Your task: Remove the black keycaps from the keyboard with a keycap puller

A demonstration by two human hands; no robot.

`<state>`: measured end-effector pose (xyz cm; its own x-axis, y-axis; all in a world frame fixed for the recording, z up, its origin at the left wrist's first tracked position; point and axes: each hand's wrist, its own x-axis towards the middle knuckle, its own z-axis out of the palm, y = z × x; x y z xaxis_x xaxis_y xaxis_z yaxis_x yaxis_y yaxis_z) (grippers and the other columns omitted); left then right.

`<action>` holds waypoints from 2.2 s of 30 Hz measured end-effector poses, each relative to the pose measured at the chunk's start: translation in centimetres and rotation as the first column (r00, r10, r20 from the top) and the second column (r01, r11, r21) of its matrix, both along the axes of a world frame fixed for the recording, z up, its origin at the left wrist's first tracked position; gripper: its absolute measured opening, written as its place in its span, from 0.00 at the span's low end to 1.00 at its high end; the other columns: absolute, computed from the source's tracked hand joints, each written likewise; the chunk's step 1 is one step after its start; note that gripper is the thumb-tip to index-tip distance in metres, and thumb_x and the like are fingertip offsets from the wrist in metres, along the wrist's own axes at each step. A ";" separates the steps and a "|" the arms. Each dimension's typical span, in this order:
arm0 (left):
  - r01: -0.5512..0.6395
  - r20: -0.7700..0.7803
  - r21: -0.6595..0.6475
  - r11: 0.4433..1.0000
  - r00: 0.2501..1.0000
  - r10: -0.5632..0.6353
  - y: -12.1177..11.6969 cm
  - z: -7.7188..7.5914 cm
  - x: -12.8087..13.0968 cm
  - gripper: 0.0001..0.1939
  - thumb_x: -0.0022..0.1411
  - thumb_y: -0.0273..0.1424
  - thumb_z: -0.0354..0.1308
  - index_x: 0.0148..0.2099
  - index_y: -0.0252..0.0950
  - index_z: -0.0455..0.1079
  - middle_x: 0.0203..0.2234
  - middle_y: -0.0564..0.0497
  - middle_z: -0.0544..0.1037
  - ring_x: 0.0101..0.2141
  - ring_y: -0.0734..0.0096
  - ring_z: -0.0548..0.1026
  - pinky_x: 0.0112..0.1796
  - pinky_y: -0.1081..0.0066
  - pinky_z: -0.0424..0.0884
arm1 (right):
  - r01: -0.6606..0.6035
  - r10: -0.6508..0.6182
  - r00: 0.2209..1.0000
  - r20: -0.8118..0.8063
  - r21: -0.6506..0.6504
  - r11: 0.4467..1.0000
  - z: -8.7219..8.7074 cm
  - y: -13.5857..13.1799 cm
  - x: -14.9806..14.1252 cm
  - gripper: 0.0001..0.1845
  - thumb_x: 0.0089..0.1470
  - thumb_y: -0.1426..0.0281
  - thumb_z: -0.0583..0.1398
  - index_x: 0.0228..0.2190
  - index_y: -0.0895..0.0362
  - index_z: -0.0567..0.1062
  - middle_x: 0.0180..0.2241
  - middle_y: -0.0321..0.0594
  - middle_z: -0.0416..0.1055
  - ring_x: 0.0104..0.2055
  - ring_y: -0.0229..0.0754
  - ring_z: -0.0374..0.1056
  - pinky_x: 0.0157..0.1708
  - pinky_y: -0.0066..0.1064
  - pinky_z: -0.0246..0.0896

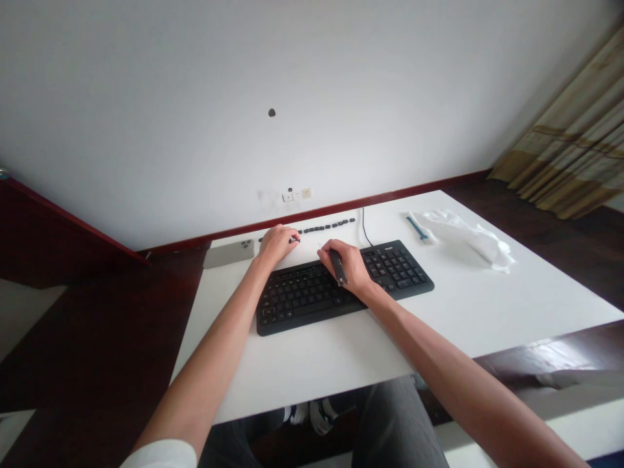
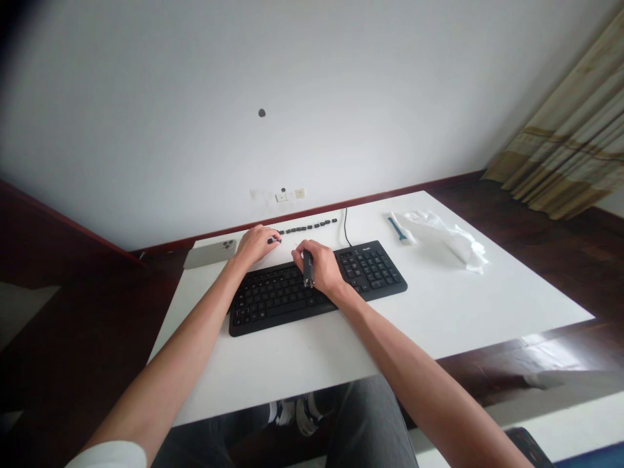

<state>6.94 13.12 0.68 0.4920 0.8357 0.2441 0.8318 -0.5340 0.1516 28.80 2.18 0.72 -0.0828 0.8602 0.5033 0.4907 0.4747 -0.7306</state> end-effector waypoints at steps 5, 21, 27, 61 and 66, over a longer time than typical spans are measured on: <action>-0.066 0.003 0.014 0.998 0.998 0.066 -0.1 -0.3 -0.1 0.04 0.64 0.30 0.62 0.40 0.42 0.79 0.37 0.50 0.84 0.41 0.56 0.75 0.41 0.62 0.70 | -0.003 0.003 1.000 -0.003 0.006 1.000 0.0 0.0 0.0 0.12 0.63 0.64 0.59 0.28 0.55 0.71 0.26 0.34 0.69 0.28 0.37 0.62 0.33 0.30 0.58; -0.025 -0.011 0.047 0.999 1.000 0.026 -0.1 0.0 -0.9 0.05 0.65 0.30 0.62 0.41 0.40 0.79 0.42 0.47 0.80 0.46 0.57 0.70 0.50 0.60 0.66 | -0.003 0.003 1.000 0.011 0.003 1.000 0.1 0.0 0.0 0.15 0.63 0.60 0.58 0.28 0.55 0.71 0.26 0.36 0.70 0.27 0.38 0.62 0.32 0.31 0.59; -0.021 0.010 0.034 0.999 1.000 0.021 -0.4 0.1 -0.8 0.04 0.64 0.31 0.64 0.42 0.40 0.79 0.44 0.47 0.80 0.46 0.57 0.70 0.50 0.61 0.66 | -0.009 0.009 1.000 0.013 0.005 1.000 0.2 -0.1 0.0 0.14 0.63 0.61 0.58 0.28 0.55 0.71 0.26 0.35 0.68 0.27 0.38 0.62 0.32 0.31 0.58; -0.263 0.167 -0.008 0.965 0.951 0.261 -8.7 3.5 -2.3 0.09 0.69 0.38 0.58 0.40 0.43 0.78 0.26 0.52 0.79 0.31 0.63 0.77 0.35 0.67 0.66 | -0.017 0.001 0.995 -0.096 -0.164 0.986 0.6 -0.3 0.5 0.20 0.67 0.51 0.54 0.42 0.53 0.76 0.31 0.38 0.76 0.31 0.43 0.68 0.34 0.33 0.61; -0.278 0.145 -0.045 0.959 0.948 0.282 -9.4 2.2 -2.2 0.10 0.69 0.39 0.57 0.40 0.45 0.79 0.20 0.54 0.76 0.25 0.65 0.75 0.31 0.67 0.63 | -0.167 0.140 0.981 -0.133 -0.216 0.962 1.7 2.8 1.2 0.27 0.67 0.48 0.53 0.27 0.55 0.73 0.27 0.39 0.72 0.30 0.41 0.66 0.33 0.32 0.61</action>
<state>4.76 3.69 2.93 0.1971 0.9410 0.2751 0.9144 -0.2776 0.2945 30.05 4.94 2.46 -0.1758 0.9336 0.3122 0.3311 0.3547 -0.8744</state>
